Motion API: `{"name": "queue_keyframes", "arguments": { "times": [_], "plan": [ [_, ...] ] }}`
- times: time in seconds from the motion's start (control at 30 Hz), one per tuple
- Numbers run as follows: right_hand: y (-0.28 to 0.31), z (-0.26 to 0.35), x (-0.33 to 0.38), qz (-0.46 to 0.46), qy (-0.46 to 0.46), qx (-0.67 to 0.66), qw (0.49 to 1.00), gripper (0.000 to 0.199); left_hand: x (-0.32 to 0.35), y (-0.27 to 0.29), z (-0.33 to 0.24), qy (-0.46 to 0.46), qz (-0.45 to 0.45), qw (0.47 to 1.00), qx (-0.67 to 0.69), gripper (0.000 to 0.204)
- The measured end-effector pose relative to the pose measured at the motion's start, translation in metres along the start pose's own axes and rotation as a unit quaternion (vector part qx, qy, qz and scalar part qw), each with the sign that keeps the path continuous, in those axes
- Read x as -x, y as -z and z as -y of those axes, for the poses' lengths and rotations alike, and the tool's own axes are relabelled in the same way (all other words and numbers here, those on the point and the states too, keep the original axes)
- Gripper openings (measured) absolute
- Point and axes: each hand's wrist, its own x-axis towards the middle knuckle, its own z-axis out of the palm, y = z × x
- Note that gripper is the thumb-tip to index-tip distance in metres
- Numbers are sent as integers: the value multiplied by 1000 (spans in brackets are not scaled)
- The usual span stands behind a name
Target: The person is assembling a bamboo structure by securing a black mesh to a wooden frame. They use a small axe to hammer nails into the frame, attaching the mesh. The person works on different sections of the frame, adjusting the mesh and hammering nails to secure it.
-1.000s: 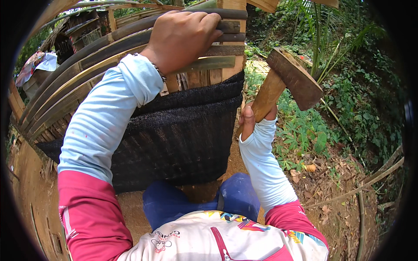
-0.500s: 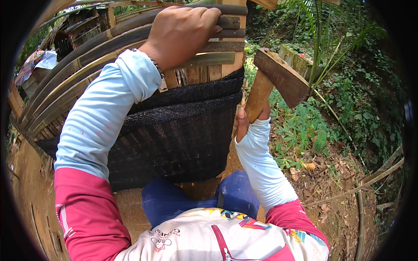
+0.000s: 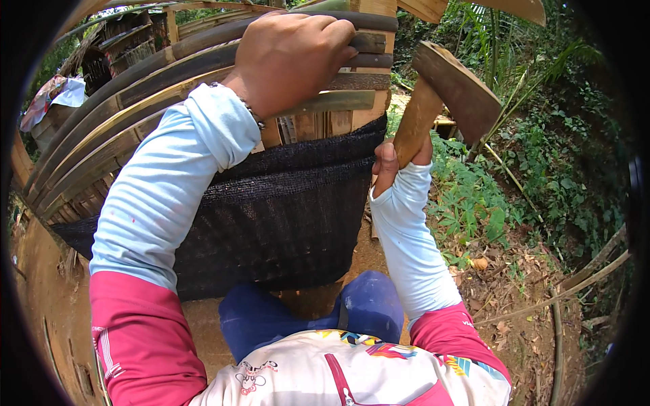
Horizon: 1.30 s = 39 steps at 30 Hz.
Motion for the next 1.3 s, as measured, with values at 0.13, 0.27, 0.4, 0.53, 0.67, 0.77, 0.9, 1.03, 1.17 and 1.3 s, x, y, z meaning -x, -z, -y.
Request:
{"name": "queue_keyframes", "arguments": {
  "times": [0.13,0.27,0.4,0.53,0.67,0.77,0.9,1.03,1.17,1.3],
  "plan": [
    [2,29,-9,1,-46,1,999,49,1,0,-2,3,-3,1000,-3,20],
    [1,48,-4,-19,111,-27,993,27,2,6,-4,2,-1,1000,-15,20],
    [9,22,-11,13,84,187,979,44,-4,6,-6,-2,-10,1000,-14,20],
    [13,32,-3,-39,46,120,991,40,-2,6,-7,-3,-9,1000,-6,19],
    [11,50,-8,-14,102,32,994,31,0,5,-5,-4,-7,1000,-12,18],
    [17,46,-7,21,72,121,990,35,0,3,-5,-4,-10,1000,-14,18],
    [21,41,-3,2,51,219,974,40,3,-4,-1,4,-18,1000,3,18],
    [12,77,-14,-77,105,35,991,26,-2,5,-5,-8,-12,1000,-2,18],
    [15,57,-9,-1,22,141,990,26,-1,4,-4,-9,-21,1000,-7,18],
    [22,35,0,-3,52,135,989,24,-1,4,-5,-4,-29,1000,1,17]
  ]
}}
